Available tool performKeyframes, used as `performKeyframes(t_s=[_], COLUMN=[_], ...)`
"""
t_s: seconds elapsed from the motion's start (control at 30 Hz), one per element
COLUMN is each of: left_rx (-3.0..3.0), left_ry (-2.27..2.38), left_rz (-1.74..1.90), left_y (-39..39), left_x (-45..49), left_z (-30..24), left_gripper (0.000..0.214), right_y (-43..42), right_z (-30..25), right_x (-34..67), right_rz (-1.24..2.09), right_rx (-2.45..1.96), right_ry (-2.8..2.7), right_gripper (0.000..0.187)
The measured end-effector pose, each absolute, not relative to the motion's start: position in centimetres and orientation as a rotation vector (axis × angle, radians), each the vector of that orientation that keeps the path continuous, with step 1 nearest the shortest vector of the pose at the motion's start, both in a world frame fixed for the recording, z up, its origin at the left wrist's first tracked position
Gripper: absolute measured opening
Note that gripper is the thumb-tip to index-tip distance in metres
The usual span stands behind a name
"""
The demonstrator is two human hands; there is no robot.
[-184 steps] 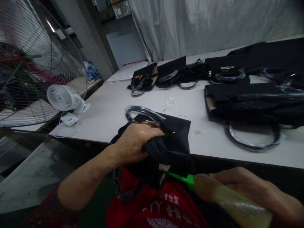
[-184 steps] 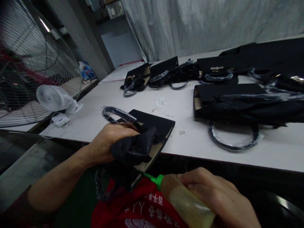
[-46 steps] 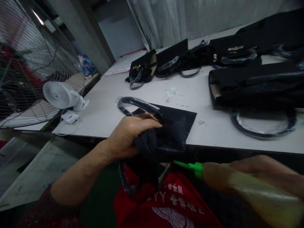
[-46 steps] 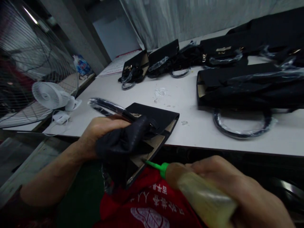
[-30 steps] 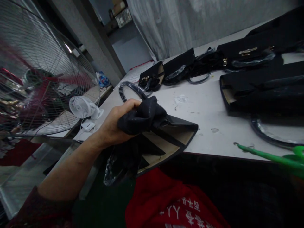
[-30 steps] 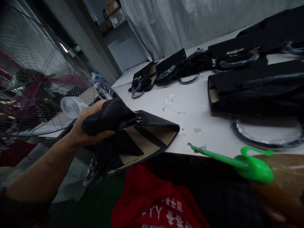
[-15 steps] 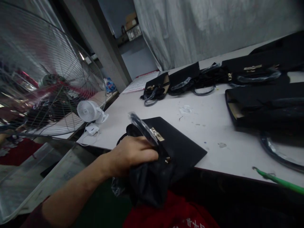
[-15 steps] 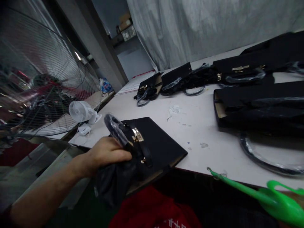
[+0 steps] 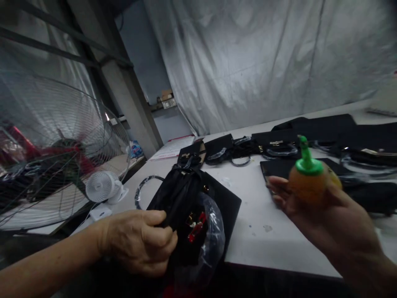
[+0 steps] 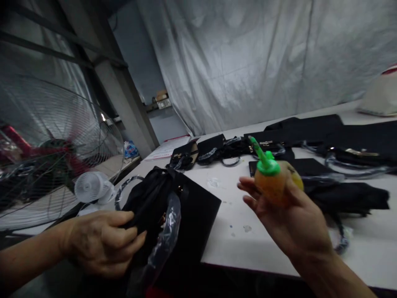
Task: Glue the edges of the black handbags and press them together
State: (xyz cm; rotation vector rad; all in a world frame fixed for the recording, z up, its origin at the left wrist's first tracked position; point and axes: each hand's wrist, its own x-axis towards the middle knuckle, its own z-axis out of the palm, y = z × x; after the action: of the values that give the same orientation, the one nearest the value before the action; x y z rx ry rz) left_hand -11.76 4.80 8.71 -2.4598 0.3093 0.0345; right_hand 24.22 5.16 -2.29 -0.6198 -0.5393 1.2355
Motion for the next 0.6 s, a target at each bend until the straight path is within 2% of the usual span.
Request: performKeyframes(t_s=[0.17,0.43,0.6], left_rx=[-2.336,-2.283,-2.372], left_ry=[0.461,0.593,0.671], left_rz=[0.066,0.191,0.218], left_y=[5.6,4.6,4.3], left_x=[-11.4,-10.4,-8.4], left_z=[11.0,10.4,10.4], left_gripper=[0.015,0.016,0.017], right_y=[8.4,10.5,10.3], right_z=[2.4,1.6,1.6], right_x=[22.1,20.3,18.9], right_rz=[1.453,1.853,1.864], right_rx=[-0.449,-0.27,-0.179], right_ry=[-0.827,-1.156,-1.193], right_gripper=[0.044,0.034,0.028])
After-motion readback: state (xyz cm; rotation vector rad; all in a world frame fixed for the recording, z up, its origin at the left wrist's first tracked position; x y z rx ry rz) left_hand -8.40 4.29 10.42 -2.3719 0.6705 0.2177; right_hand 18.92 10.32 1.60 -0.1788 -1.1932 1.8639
